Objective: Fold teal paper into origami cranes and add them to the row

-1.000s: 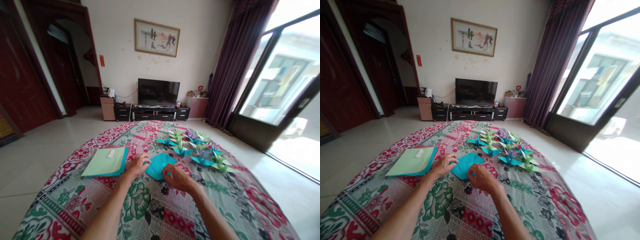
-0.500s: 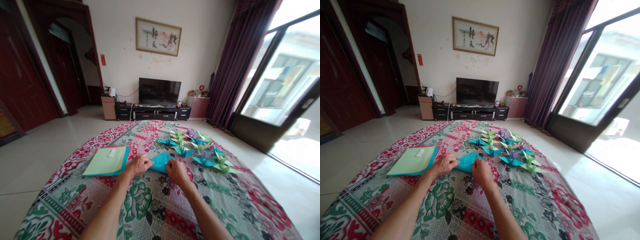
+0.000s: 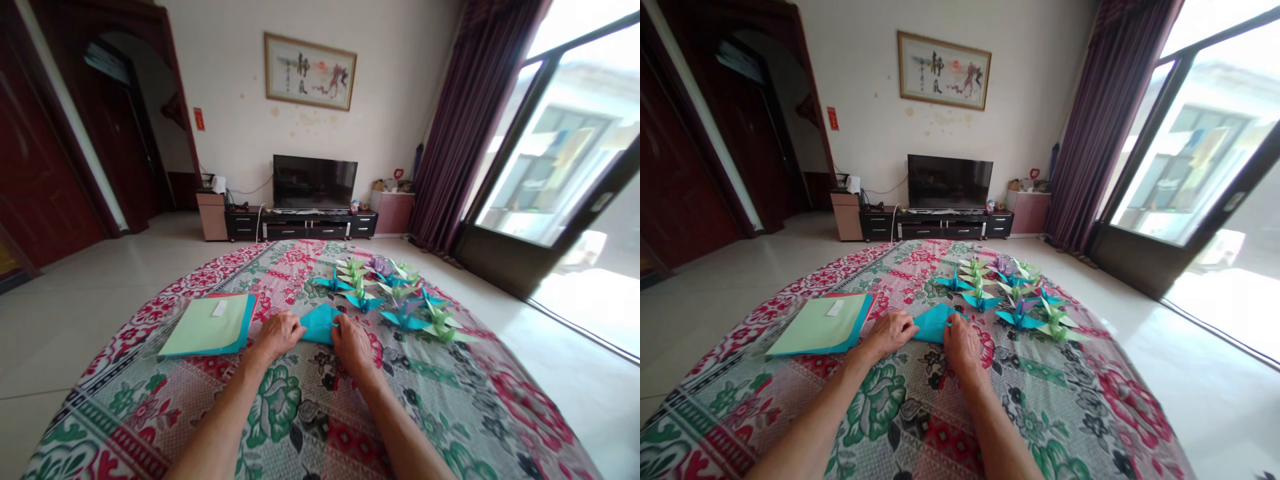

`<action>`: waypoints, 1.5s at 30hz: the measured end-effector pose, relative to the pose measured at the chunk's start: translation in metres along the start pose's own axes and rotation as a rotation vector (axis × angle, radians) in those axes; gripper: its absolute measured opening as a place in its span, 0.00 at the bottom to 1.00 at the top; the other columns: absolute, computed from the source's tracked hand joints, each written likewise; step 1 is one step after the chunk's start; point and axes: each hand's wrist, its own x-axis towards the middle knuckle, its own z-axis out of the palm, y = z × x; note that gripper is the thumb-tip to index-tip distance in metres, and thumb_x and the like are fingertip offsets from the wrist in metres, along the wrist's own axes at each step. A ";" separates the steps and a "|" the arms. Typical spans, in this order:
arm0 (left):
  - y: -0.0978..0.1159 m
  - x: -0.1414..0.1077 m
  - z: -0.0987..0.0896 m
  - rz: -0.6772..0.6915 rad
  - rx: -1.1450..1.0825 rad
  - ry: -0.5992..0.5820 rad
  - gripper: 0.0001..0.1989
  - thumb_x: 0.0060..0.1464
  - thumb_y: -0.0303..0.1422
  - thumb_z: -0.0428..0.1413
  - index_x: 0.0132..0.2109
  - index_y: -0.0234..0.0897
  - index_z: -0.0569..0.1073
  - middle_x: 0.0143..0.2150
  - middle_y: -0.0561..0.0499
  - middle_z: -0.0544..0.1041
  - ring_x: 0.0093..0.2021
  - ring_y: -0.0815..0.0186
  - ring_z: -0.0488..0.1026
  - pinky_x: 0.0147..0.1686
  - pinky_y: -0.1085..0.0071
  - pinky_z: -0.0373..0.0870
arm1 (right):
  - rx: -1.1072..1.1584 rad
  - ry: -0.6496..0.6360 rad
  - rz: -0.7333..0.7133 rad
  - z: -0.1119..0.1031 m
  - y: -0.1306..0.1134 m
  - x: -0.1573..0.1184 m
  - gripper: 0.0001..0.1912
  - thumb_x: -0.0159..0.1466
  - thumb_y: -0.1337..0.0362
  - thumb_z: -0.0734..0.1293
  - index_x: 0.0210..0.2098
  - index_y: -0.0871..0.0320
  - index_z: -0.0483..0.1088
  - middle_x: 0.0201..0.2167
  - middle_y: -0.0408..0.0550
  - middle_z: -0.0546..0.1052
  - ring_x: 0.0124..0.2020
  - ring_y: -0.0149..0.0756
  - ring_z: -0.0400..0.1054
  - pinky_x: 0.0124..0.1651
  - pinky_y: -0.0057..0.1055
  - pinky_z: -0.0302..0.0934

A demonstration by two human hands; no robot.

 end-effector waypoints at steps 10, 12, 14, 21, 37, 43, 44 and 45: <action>0.000 0.000 0.007 0.089 -0.024 0.044 0.08 0.53 0.32 0.52 0.39 0.40 0.74 0.35 0.50 0.73 0.38 0.66 0.70 0.39 0.72 0.64 | 0.021 0.049 -0.002 0.010 0.004 -0.002 0.10 0.62 0.65 0.59 0.42 0.56 0.67 0.38 0.48 0.74 0.39 0.36 0.68 0.39 0.28 0.54; 0.001 -0.001 0.008 0.116 -0.020 0.050 0.10 0.54 0.31 0.51 0.41 0.41 0.75 0.35 0.50 0.72 0.38 0.66 0.70 0.40 0.72 0.64 | 0.021 0.046 0.003 0.011 0.005 -0.003 0.09 0.62 0.65 0.59 0.41 0.56 0.67 0.38 0.48 0.74 0.39 0.36 0.68 0.39 0.28 0.54; 0.001 0.000 0.009 0.151 -0.017 0.043 0.12 0.55 0.30 0.49 0.43 0.43 0.75 0.36 0.49 0.72 0.40 0.66 0.70 0.42 0.72 0.65 | 0.020 0.047 0.005 0.010 0.005 -0.003 0.09 0.62 0.65 0.59 0.40 0.57 0.67 0.37 0.48 0.74 0.39 0.36 0.68 0.39 0.28 0.54; 0.002 0.003 0.013 0.313 0.065 0.018 0.20 0.57 0.26 0.44 0.52 0.45 0.72 0.56 0.47 0.67 0.51 0.61 0.64 0.53 0.61 0.60 | -0.010 0.059 0.009 0.012 0.005 -0.003 0.08 0.62 0.64 0.59 0.40 0.56 0.67 0.36 0.47 0.72 0.36 0.35 0.67 0.37 0.28 0.53; 0.007 0.002 0.011 0.287 0.116 -0.017 0.22 0.57 0.27 0.43 0.52 0.52 0.71 0.54 0.50 0.69 0.44 0.61 0.64 0.46 0.63 0.62 | -0.002 0.035 0.033 0.011 0.005 -0.002 0.07 0.62 0.64 0.59 0.38 0.55 0.67 0.36 0.47 0.71 0.36 0.34 0.66 0.36 0.28 0.51; 0.008 0.002 0.011 0.281 0.129 -0.026 0.23 0.57 0.26 0.42 0.53 0.53 0.70 0.54 0.50 0.69 0.44 0.60 0.64 0.46 0.63 0.63 | -0.012 0.041 0.028 0.012 0.007 0.000 0.07 0.62 0.63 0.59 0.38 0.55 0.67 0.36 0.47 0.71 0.35 0.34 0.66 0.36 0.28 0.51; 0.007 0.002 0.011 0.280 0.128 -0.028 0.22 0.57 0.26 0.42 0.54 0.53 0.69 0.54 0.50 0.68 0.44 0.60 0.63 0.46 0.63 0.63 | -0.014 0.041 0.026 0.012 0.007 0.000 0.07 0.62 0.63 0.59 0.38 0.55 0.67 0.36 0.47 0.71 0.35 0.34 0.66 0.36 0.28 0.51; 0.006 0.003 0.012 0.280 0.128 -0.030 0.22 0.57 0.27 0.42 0.54 0.53 0.69 0.54 0.50 0.68 0.45 0.60 0.63 0.46 0.63 0.63 | -0.015 0.041 0.027 0.012 0.007 0.000 0.07 0.62 0.63 0.59 0.38 0.55 0.67 0.35 0.47 0.71 0.35 0.34 0.66 0.35 0.28 0.51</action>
